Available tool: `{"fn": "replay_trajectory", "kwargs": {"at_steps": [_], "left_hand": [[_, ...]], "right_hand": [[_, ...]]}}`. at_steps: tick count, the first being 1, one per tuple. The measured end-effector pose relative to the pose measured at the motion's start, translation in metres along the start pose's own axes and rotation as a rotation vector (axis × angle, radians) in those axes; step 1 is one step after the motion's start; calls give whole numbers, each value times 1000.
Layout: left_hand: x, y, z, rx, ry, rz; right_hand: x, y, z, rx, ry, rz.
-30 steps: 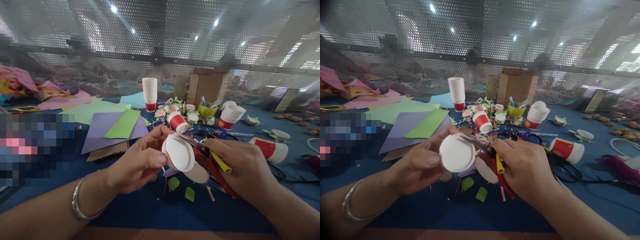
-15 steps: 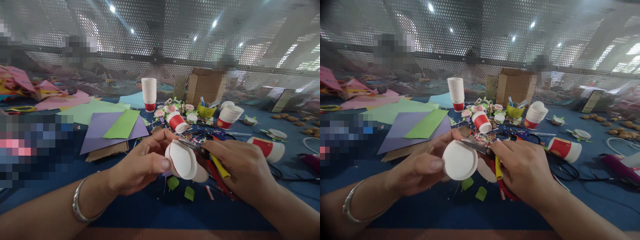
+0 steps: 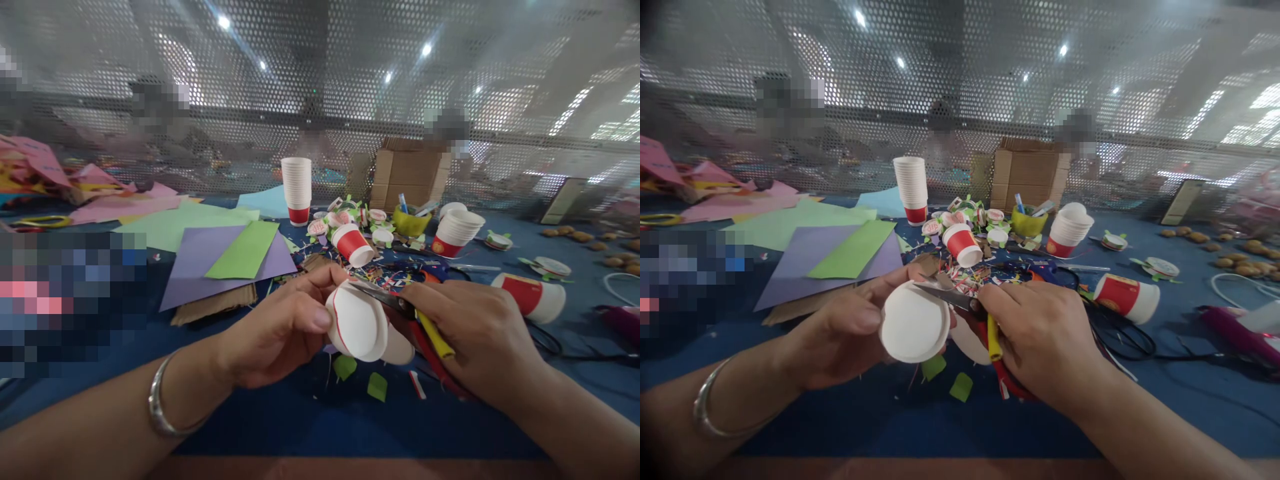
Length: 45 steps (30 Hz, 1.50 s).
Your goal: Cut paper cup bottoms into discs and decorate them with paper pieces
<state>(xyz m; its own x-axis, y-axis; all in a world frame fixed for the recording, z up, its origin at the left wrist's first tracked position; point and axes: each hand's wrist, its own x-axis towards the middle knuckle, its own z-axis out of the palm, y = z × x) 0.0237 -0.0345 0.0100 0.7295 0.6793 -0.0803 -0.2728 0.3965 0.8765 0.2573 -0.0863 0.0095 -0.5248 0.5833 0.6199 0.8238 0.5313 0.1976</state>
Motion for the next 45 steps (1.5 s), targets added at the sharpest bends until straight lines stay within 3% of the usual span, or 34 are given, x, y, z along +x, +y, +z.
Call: {"fn": "replay_trajectory", "kwargs": {"at_steps": [7, 14, 21, 29, 35, 45], "left_hand": [[-2, 3, -3, -72, -72, -10], [-9, 8, -5, 35, -187, 119], [-4, 1, 0, 74, -73, 168], [-2, -6, -2, 95, -118, 152], [-2, -2, -2, 39, -154, 122], [-1, 4, -10, 95, -152, 105]], "right_hand": [[0, -1, -1, -15, 5, 3], [-2, 3, 3, -19, -24, 76], [5, 0, 4, 34, -39, 149], [2, 1, 5, 34, -46, 101], [2, 1, 4, 9, 18, 81], [-2, 6, 4, 61, -4, 81]]}}
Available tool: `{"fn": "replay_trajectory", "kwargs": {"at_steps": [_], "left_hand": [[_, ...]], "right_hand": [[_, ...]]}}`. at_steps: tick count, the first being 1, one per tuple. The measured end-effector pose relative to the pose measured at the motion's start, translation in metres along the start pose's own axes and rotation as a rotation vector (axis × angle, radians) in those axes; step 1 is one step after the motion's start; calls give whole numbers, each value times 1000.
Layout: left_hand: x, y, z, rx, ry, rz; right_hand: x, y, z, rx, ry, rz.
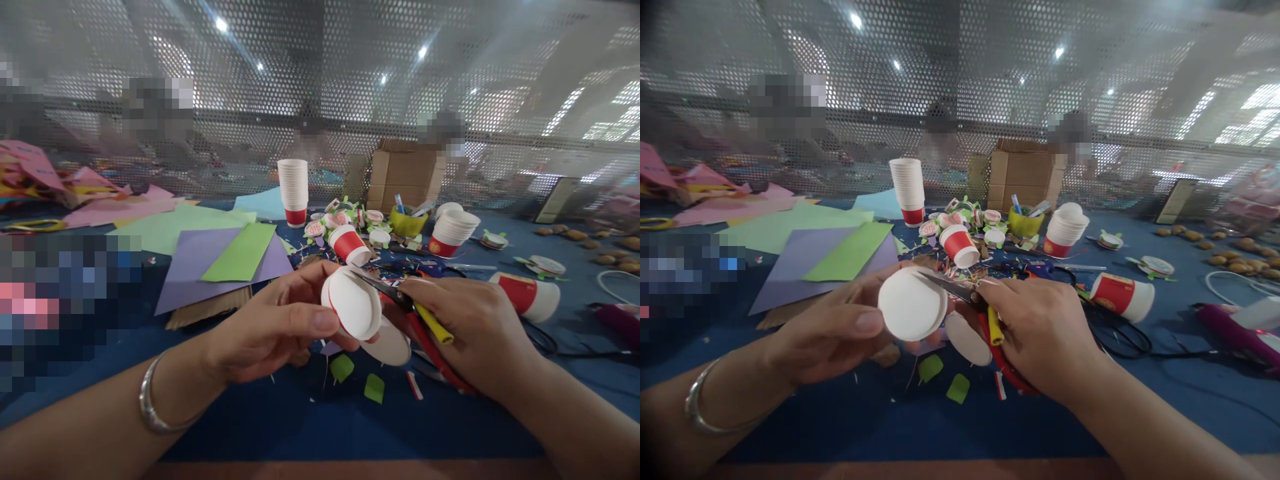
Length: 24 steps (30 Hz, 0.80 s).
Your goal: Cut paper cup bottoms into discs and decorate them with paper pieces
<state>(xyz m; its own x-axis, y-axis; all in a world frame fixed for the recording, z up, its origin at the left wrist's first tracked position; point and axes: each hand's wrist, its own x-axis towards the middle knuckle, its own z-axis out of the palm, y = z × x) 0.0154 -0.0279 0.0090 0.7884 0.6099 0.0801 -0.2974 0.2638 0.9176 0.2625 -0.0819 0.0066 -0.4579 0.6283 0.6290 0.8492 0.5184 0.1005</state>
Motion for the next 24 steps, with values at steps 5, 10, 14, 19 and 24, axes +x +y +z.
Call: {"fn": "replay_trajectory", "kwargs": {"at_steps": [5, 10, 14, 19, 24], "left_hand": [[2, -2, -2, 43, -2, 24], [2, -2, -2, 23, -25, 27], [2, -1, -4, -85, -37, -14], [3, -3, -7, -214, -88, -14], [2, -4, -6, -177, -89, 1]], "right_hand": [[3, -2, -2, -10, -1, -27], [-2, -3, 2, -37, 1, -17], [-4, -2, 4, -51, -9, 20], [0, -3, 4, -65, -31, 4], [-2, -3, 10, -24, 4, 35]]}}
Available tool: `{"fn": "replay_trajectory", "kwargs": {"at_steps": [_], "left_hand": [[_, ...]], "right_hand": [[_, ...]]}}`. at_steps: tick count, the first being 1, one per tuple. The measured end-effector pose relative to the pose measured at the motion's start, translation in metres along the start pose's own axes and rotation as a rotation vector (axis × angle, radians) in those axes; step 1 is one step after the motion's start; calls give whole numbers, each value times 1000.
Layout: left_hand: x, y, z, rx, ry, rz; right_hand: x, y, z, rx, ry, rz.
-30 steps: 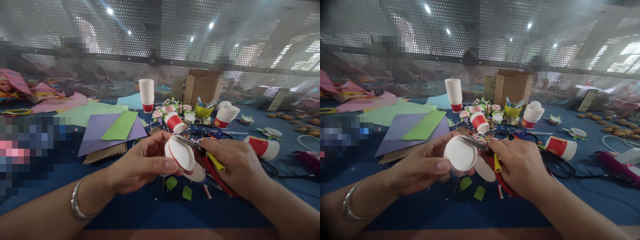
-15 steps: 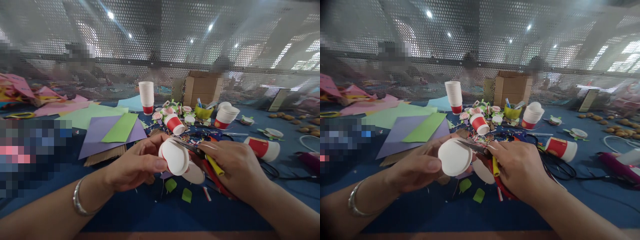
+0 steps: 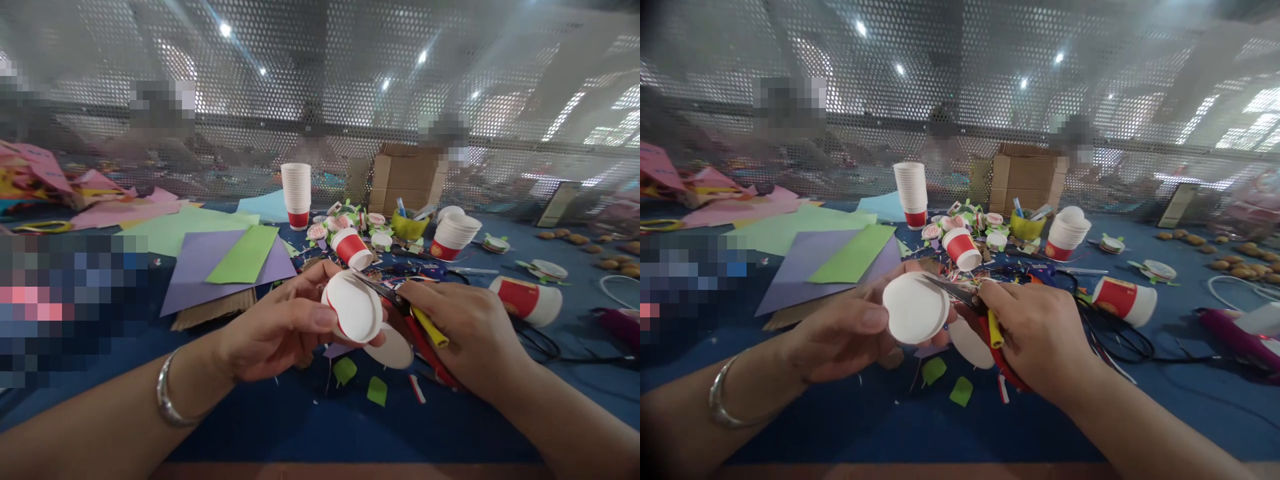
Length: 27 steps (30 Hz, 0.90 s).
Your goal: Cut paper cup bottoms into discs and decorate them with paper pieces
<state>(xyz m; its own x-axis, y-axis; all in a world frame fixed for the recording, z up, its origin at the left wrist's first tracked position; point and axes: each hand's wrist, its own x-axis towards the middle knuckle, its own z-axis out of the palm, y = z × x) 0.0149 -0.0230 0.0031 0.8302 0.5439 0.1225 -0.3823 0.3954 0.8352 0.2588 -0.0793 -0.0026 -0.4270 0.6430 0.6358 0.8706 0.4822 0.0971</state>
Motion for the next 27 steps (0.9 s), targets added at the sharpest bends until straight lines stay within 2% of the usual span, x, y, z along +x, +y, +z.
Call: {"fn": "replay_trajectory", "kwargs": {"at_steps": [6, 11, 18, 27], "left_hand": [[-1, -3, 0, 69, 0, 10], [0, -3, -3, 22, -58, -2], [0, 3, 0, -43, 13, -64], [1, 1, -5, -128, -62, -70]], "right_hand": [[-3, 2, 1, -23, -21, -26], [0, -1, -4, -35, -9, -61], [3, -2, -7, -48, -44, -71], [4, -2, -8, -41, -40, -95]]}}
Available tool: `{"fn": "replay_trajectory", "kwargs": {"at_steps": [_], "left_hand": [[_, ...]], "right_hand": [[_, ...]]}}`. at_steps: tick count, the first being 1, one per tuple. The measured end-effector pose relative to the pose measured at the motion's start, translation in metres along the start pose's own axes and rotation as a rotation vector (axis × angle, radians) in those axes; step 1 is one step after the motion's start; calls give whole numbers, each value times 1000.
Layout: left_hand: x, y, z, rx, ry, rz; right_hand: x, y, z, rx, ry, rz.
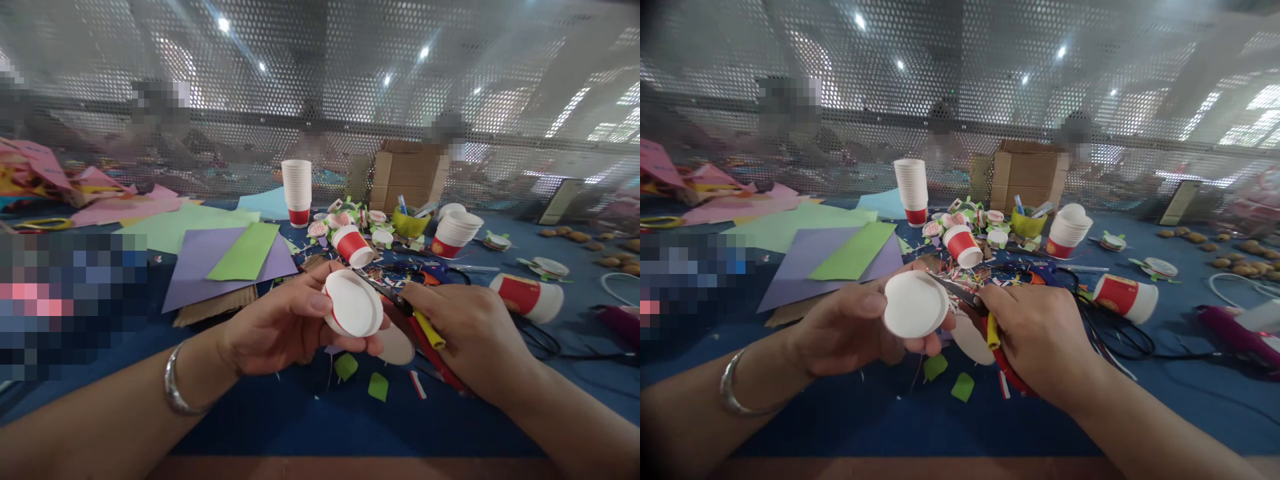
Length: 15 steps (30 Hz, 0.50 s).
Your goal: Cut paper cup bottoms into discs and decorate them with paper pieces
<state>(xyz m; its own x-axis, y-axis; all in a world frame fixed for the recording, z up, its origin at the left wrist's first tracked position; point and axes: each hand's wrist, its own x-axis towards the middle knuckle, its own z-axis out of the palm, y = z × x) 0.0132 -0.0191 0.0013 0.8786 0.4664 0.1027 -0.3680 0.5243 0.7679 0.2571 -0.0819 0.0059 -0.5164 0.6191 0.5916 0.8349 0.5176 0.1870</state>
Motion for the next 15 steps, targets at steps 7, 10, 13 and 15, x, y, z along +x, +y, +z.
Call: {"fn": "replay_trajectory", "kwargs": {"at_steps": [7, 10, 13, 15], "left_hand": [[0, 6, 0, 3, -11, -30], [0, 4, 0, 16, 10, -18], [1, 2, -1, 57, 38, -16], [1, 1, -1, 80, 49, -15]], "right_hand": [[-1, 0, 5, 98, 10, 34], [-3, 0, 9, 122, 35, 70], [-1, -1, 9, 133, 28, 86], [1, -2, 7, 139, 20, 70]]}}
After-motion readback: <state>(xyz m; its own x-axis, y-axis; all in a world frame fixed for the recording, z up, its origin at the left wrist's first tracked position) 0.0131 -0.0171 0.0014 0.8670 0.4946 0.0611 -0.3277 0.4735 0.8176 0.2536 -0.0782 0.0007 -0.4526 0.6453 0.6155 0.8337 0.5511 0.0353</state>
